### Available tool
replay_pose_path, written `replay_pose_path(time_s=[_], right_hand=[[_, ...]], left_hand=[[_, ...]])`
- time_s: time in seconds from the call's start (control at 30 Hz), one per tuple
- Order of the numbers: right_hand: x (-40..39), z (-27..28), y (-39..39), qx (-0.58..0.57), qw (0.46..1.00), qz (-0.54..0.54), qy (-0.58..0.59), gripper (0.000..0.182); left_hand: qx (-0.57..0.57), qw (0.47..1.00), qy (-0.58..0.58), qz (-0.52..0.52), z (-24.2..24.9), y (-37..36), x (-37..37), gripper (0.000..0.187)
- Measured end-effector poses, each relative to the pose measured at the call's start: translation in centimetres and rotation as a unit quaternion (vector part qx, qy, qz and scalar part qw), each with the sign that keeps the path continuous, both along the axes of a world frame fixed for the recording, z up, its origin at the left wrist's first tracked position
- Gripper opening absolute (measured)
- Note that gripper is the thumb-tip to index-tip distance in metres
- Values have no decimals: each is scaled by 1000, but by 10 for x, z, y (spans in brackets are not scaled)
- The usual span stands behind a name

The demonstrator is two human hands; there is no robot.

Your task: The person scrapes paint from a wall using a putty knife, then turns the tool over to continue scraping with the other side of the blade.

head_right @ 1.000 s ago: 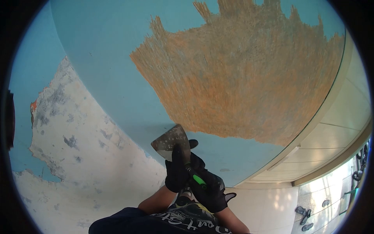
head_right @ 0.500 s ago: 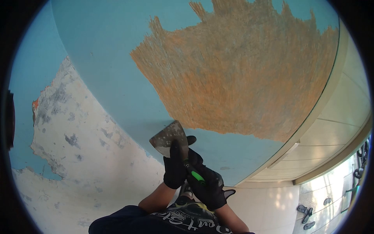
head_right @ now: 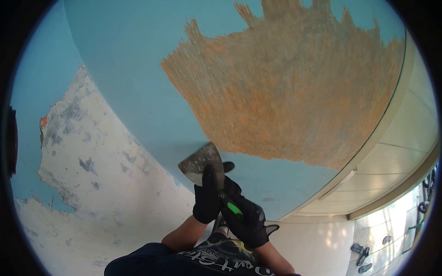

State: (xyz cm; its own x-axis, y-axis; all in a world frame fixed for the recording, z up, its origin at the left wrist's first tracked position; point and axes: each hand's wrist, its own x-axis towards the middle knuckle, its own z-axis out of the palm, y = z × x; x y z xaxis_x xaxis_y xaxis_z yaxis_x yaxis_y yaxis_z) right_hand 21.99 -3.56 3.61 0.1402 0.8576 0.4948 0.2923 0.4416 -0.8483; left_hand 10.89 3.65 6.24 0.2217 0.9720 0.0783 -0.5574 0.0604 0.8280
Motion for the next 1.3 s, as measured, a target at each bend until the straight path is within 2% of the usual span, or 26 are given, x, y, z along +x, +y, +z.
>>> replay_pose_path(time_s=[0.13, 0.27, 0.33, 0.47, 0.53, 0.67, 0.8, 0.87, 0.93, 1.1, 1.17, 1.3], right_hand=[[-7, 3, 4, -22, 1000, 4, 21, 36], [-4, 15, 6, -17, 1000, -4, -6, 31], [-6, 7, 1, -27, 1000, 8, 8, 32], [-4, 2, 0, -50, 998, 30, 20, 34], [-3, 11, 1, -23, 1000, 4, -6, 38], [-3, 3, 2, -15, 1000, 6, 8, 34], [-2, 3, 3, -57, 998, 25, 30, 35], [-1, 5, 6, -18, 999, 22, 31, 36], [2, 7, 3, -39, 999, 27, 13, 38], [7, -5, 3, -64, 997, 47, 4, 41], [3, 0, 9, 4, 1000, 8, -4, 37], [8, 2, 9, 10, 1000, 28, -7, 38]], left_hand=[[2, 1000, -16, -24, -2, 7, -5, 61], [17, 999, -43, -13, 8, 8, -4, 59], [-5, 1000, 2, -3, 1, 2, -3, 60], [-11, 999, -15, -32, -9, 7, -5, 61], [-1, 1000, -9, -3, 5, 6, -2, 60], [1, 1000, 9, -5, -3, 4, -3, 61], [-5, 1000, 19, 3, -7, 6, 1, 63], [-9, 1000, 17, 17, -5, 4, 1, 62], [3, 1000, -16, 1, -3, 5, 0, 62], [2, 1000, 5, 11, -11, 5, 3, 62], [5, 1000, 5, 19, -6, 6, 4, 62], [14, 999, 11, 30, -1, 2, 5, 62]])
